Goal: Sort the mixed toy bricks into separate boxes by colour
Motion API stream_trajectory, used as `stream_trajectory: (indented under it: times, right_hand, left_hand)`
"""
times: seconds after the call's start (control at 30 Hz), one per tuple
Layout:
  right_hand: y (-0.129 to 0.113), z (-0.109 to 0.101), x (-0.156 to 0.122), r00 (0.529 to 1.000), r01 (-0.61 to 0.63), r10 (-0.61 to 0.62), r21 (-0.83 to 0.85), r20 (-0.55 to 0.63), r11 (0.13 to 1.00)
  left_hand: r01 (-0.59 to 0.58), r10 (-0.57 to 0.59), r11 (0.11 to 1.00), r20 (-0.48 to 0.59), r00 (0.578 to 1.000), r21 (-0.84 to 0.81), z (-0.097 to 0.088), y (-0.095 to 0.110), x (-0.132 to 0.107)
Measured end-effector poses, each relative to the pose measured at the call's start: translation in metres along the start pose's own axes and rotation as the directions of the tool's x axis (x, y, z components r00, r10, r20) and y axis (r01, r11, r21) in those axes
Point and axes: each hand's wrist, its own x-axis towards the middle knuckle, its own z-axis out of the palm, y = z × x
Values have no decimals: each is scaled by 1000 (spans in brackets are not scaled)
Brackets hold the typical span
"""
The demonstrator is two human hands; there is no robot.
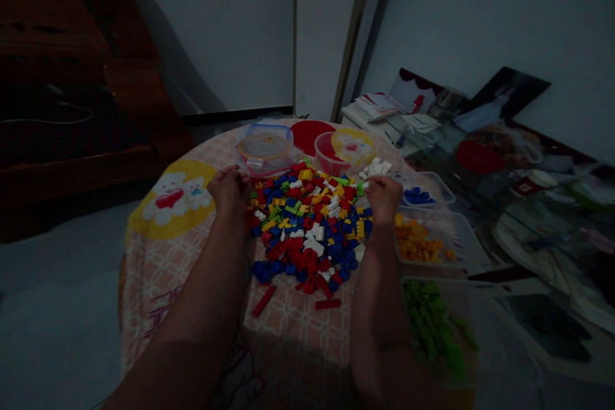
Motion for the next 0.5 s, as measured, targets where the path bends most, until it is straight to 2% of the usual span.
stream_trajectory:
  times: [0.07,0.17,0.3,0.5]
  right_hand:
    - [3,4,2,994,3,11,130,-113,992]
    - [4,8,4,976,92,-48,201,-214,975]
    - [6,10,4,974,174,-139,204,-177,963]
    - [6,10,4,991,116,-101,174,-91,978]
  left_hand:
    - [-1,1,1000,0,1000,-6,0,0,0]
    - [18,-18,1000,11,1000,-18,0,2,-3]
    - [40,-40,999,1,999,-14,1,6,-9]
    - [14,-14,1000,9,1000,-3,-1,1,-1]
